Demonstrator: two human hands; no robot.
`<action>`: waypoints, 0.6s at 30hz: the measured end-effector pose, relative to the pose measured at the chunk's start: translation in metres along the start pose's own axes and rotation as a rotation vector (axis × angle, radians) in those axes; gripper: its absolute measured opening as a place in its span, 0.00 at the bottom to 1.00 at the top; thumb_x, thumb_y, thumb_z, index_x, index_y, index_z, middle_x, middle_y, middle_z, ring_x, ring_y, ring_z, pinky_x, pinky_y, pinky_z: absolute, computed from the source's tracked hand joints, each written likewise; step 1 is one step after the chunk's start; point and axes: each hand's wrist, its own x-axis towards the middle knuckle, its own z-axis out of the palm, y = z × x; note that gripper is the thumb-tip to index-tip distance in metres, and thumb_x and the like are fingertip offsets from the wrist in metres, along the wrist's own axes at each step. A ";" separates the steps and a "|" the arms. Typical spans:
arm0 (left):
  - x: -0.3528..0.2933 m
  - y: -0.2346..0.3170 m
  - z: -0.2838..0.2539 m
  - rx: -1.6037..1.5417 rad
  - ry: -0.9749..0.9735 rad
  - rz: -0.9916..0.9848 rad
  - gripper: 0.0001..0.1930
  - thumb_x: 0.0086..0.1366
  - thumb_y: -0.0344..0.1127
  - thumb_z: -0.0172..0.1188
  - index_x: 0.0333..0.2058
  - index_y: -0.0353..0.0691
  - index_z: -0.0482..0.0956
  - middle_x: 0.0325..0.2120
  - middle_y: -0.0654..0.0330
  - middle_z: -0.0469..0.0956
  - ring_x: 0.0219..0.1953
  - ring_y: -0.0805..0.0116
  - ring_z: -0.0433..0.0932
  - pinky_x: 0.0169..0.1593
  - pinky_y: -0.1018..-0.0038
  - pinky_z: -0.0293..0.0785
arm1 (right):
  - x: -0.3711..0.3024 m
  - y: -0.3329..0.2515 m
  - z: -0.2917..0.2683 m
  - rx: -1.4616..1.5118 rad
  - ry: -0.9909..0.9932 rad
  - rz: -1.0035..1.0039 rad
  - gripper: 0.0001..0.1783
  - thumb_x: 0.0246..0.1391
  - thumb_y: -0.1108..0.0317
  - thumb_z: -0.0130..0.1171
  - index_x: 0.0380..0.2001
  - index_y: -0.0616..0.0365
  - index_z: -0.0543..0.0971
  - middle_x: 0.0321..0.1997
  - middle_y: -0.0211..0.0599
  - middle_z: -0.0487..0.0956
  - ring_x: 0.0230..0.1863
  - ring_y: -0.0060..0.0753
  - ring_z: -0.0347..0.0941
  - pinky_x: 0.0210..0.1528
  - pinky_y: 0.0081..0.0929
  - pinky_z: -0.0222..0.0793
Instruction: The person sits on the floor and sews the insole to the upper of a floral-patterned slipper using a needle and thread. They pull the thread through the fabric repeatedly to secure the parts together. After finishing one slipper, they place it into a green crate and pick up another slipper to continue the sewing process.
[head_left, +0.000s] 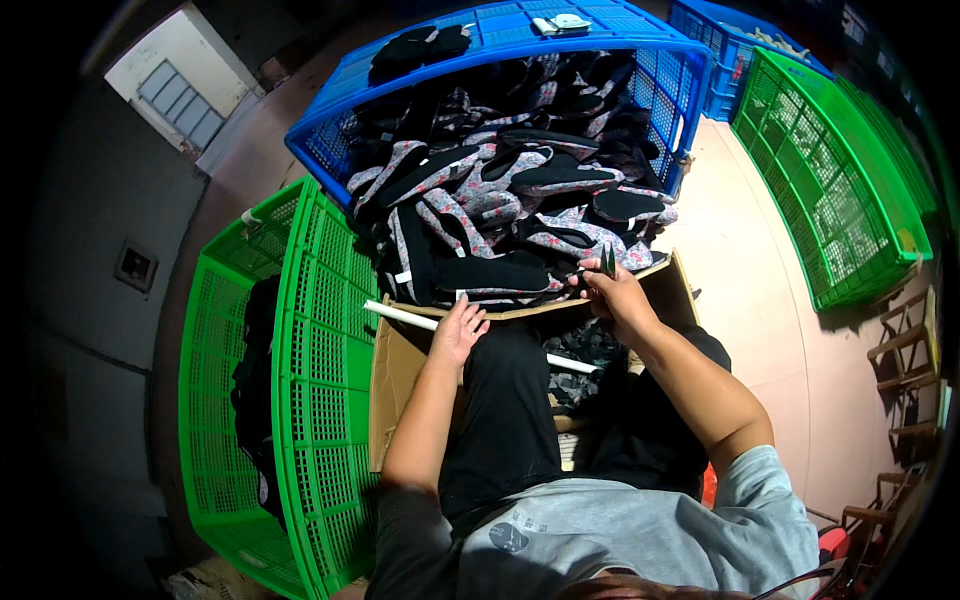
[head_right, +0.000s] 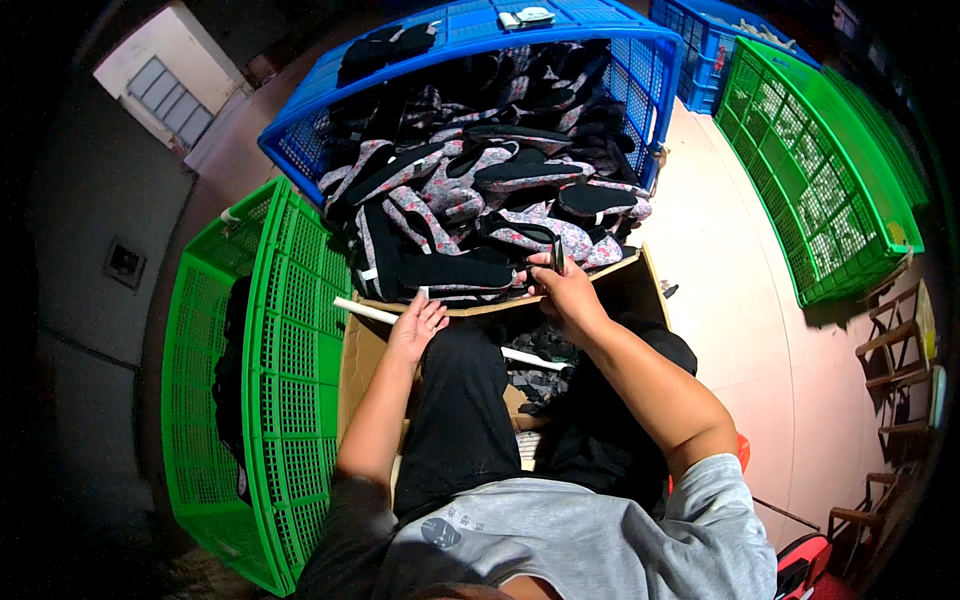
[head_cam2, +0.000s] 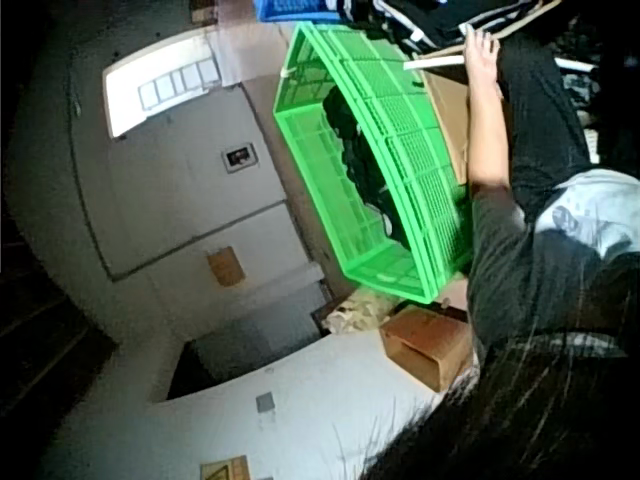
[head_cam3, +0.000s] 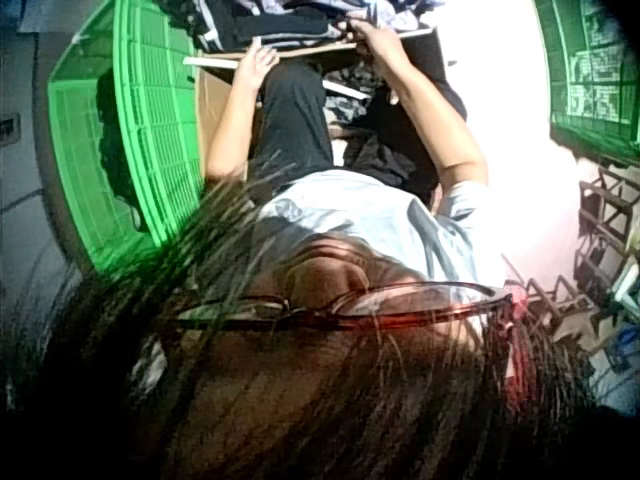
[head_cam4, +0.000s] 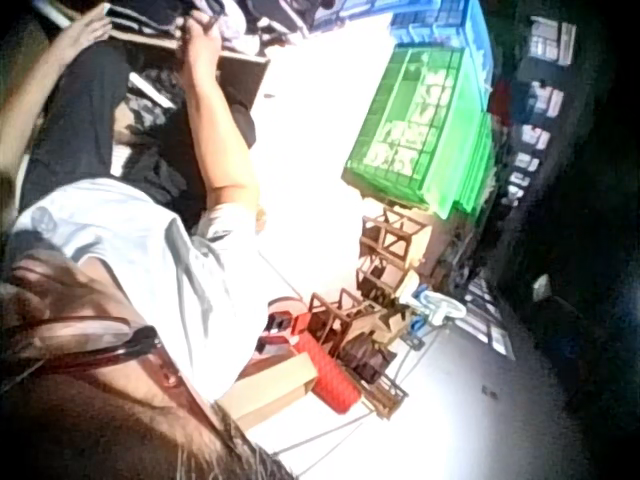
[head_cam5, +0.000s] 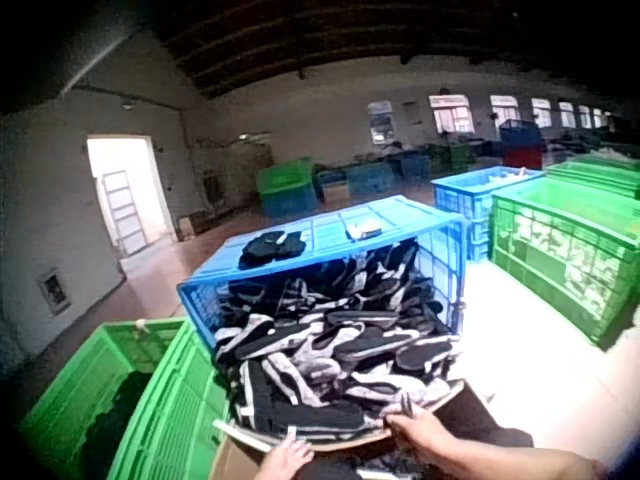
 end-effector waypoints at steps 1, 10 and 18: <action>0.013 -0.003 -0.002 0.038 0.030 -0.035 0.43 0.61 0.50 0.67 0.65 0.35 0.55 0.65 0.48 0.59 0.65 0.53 0.62 0.56 0.58 0.72 | 0.003 0.001 -0.003 0.014 -0.005 -0.008 0.12 0.62 0.71 0.52 0.49 0.52 0.71 0.38 0.31 0.82 0.28 0.15 0.71 0.19 0.11 0.55; 0.091 -0.023 0.018 -0.084 0.269 -0.123 0.38 0.61 0.47 0.68 0.63 0.39 0.60 0.62 0.48 0.63 0.63 0.52 0.65 0.62 0.62 0.67 | -0.002 -0.015 -0.005 0.048 0.048 -0.007 0.15 0.60 0.74 0.52 0.51 0.53 0.71 0.40 0.32 0.82 0.28 0.14 0.70 0.22 0.12 0.57; 0.115 -0.013 0.007 0.029 0.399 -0.158 0.19 0.62 0.46 0.66 0.42 0.40 0.70 0.33 0.56 0.74 0.32 0.64 0.75 0.30 0.72 0.70 | 0.002 -0.011 -0.005 0.056 0.033 -0.009 0.12 0.60 0.74 0.52 0.47 0.52 0.72 0.38 0.30 0.82 0.29 0.16 0.71 0.24 0.15 0.60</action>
